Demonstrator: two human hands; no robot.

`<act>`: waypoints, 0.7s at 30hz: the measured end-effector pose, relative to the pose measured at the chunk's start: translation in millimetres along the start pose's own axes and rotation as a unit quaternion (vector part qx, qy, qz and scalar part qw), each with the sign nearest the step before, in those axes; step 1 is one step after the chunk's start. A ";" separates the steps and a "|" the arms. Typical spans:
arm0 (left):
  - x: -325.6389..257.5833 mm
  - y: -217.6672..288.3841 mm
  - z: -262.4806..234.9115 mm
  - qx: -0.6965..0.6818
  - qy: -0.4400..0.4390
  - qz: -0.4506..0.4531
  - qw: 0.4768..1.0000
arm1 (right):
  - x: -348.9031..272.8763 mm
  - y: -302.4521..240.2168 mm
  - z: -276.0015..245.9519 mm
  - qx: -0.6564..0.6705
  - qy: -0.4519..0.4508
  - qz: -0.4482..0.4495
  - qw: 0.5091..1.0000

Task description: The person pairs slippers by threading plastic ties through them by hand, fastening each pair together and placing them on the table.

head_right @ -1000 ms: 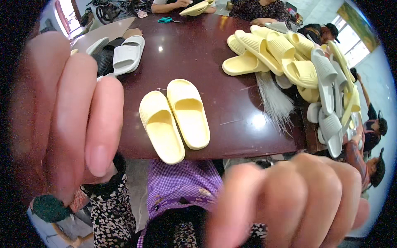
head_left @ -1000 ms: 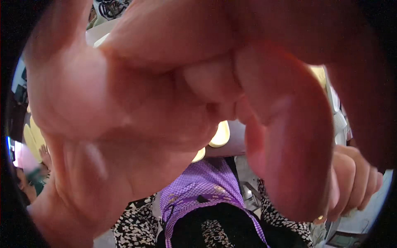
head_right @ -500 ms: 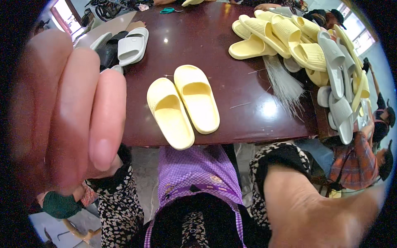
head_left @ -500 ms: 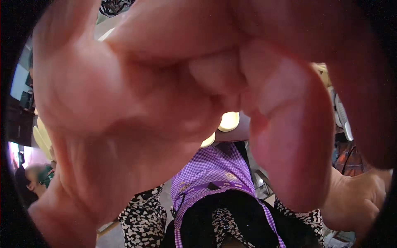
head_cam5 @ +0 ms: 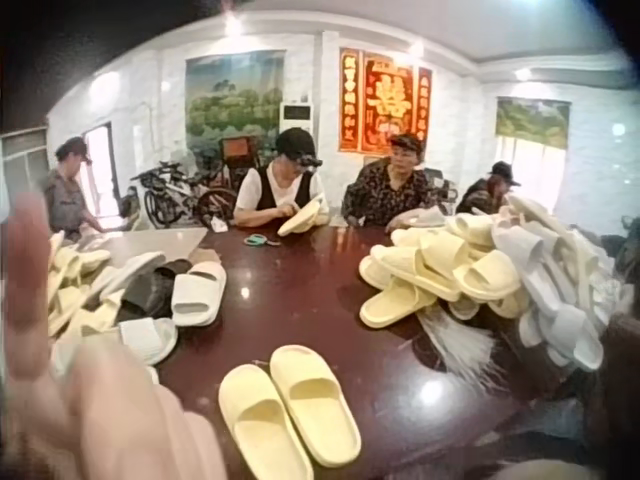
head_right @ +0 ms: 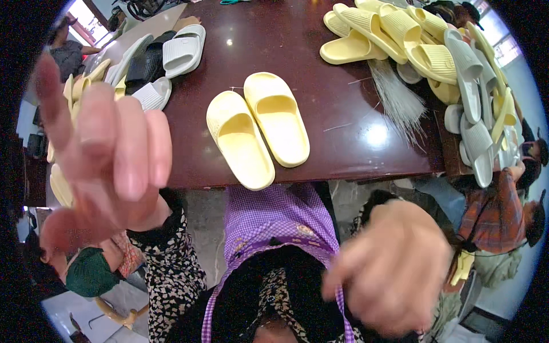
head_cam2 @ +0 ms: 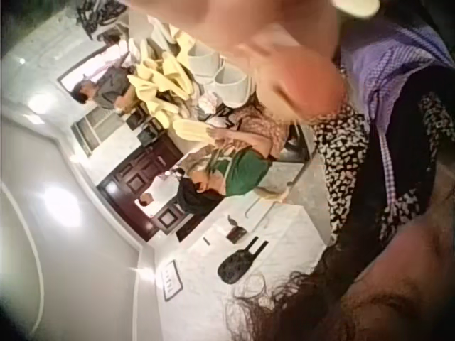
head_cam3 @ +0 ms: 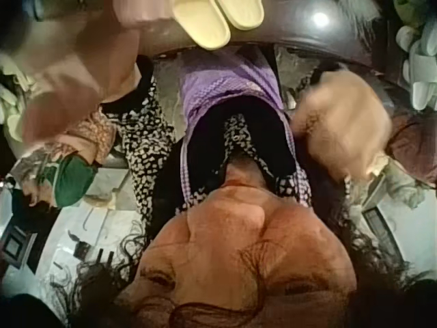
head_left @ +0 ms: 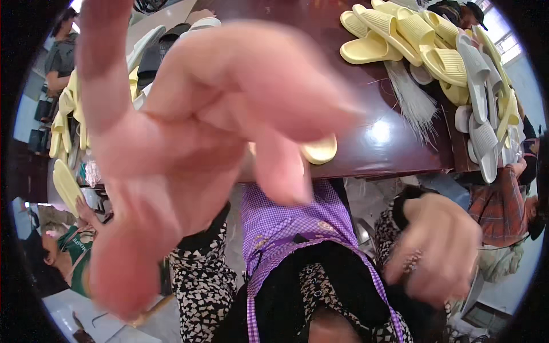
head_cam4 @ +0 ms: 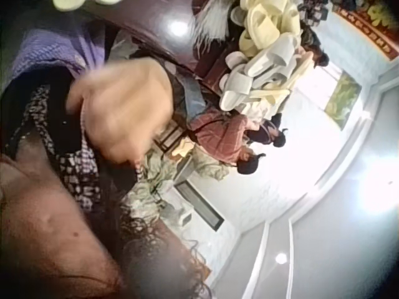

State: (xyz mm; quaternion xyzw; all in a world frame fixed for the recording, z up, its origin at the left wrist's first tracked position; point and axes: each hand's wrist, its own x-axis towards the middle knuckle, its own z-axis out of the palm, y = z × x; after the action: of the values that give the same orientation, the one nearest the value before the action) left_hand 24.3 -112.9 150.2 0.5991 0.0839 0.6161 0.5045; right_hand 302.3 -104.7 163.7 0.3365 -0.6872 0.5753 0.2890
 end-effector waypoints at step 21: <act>-166.2 -85.3 30.3 0.157 0.403 -0.273 0.859 | -62.7 108.6 44.7 -0.620 0.214 0.456 0.602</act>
State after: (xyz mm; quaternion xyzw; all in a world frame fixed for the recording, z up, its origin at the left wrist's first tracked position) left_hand 56.0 -207.4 -10.7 0.3230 0.5355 0.6201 0.4736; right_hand 253.6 -128.5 42.1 -0.4131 -0.8618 0.1235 0.2672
